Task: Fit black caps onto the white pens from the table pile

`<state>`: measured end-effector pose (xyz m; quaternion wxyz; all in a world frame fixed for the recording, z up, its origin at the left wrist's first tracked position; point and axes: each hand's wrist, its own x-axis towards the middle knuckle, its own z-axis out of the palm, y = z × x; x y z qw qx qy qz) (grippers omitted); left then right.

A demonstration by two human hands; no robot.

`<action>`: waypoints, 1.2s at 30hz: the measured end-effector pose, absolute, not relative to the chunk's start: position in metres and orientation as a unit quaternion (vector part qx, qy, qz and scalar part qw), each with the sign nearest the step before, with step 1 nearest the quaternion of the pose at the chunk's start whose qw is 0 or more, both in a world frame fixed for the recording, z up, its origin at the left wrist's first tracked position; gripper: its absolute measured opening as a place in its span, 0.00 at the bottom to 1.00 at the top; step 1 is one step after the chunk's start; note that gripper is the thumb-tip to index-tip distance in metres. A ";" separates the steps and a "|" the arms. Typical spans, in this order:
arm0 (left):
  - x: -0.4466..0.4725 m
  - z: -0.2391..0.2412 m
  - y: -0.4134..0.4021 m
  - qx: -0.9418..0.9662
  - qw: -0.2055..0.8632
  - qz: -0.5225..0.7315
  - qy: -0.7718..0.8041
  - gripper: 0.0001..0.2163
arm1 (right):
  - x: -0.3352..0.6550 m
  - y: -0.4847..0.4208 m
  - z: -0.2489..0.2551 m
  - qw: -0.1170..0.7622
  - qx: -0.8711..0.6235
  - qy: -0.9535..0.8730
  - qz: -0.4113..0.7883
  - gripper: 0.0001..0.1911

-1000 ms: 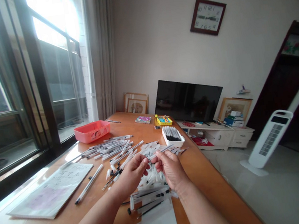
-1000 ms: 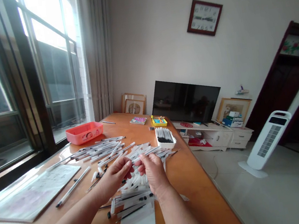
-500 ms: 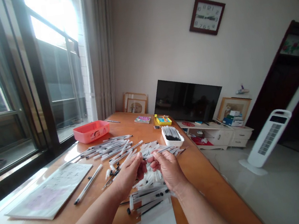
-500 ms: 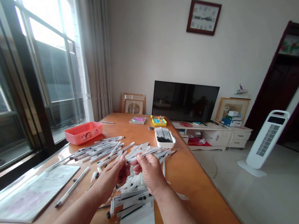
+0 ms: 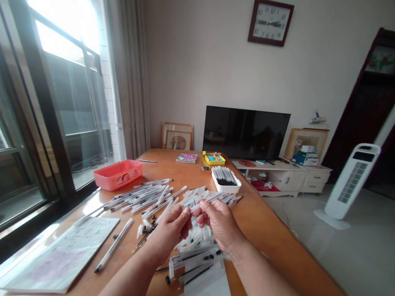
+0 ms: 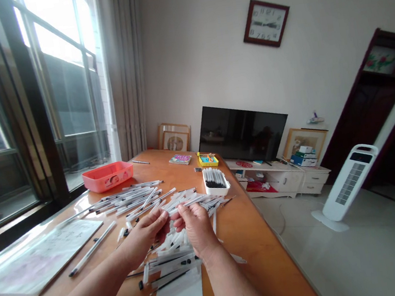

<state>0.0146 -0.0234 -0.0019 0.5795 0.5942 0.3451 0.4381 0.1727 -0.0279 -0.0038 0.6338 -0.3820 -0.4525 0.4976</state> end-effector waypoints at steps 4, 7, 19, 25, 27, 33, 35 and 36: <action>0.014 -0.003 -0.023 0.585 0.570 0.427 0.387 0.25 | 0.174 -0.027 -0.005 0.630 -0.383 -0.457 0.498 0.16; 0.013 -0.004 -0.022 0.580 0.577 0.441 0.369 0.22 | 0.175 -0.026 -0.006 0.633 -0.389 -0.453 0.492 0.16; 0.013 0.001 -0.024 0.570 0.591 0.441 0.362 0.22 | 0.175 -0.027 -0.006 0.633 -0.393 -0.446 0.496 0.17; 0.013 0.000 -0.024 0.581 0.581 0.427 0.377 0.22 | 0.176 -0.027 -0.006 0.623 -0.399 -0.454 0.497 0.17; 0.013 -0.001 -0.023 0.578 0.581 0.419 0.391 0.24 | 0.176 -0.027 -0.006 0.621 -0.398 -0.458 0.496 0.17; 0.012 0.001 -0.024 0.582 0.593 0.428 0.355 0.21 | 0.178 -0.026 -0.007 0.631 -0.404 -0.444 0.491 0.17; 0.012 0.002 -0.025 0.587 0.590 0.423 0.358 0.20 | 0.178 -0.026 -0.006 0.630 -0.405 -0.442 0.493 0.17; 0.012 0.002 -0.025 0.590 0.586 0.418 0.365 0.21 | 0.178 -0.026 -0.005 0.629 -0.405 -0.443 0.494 0.17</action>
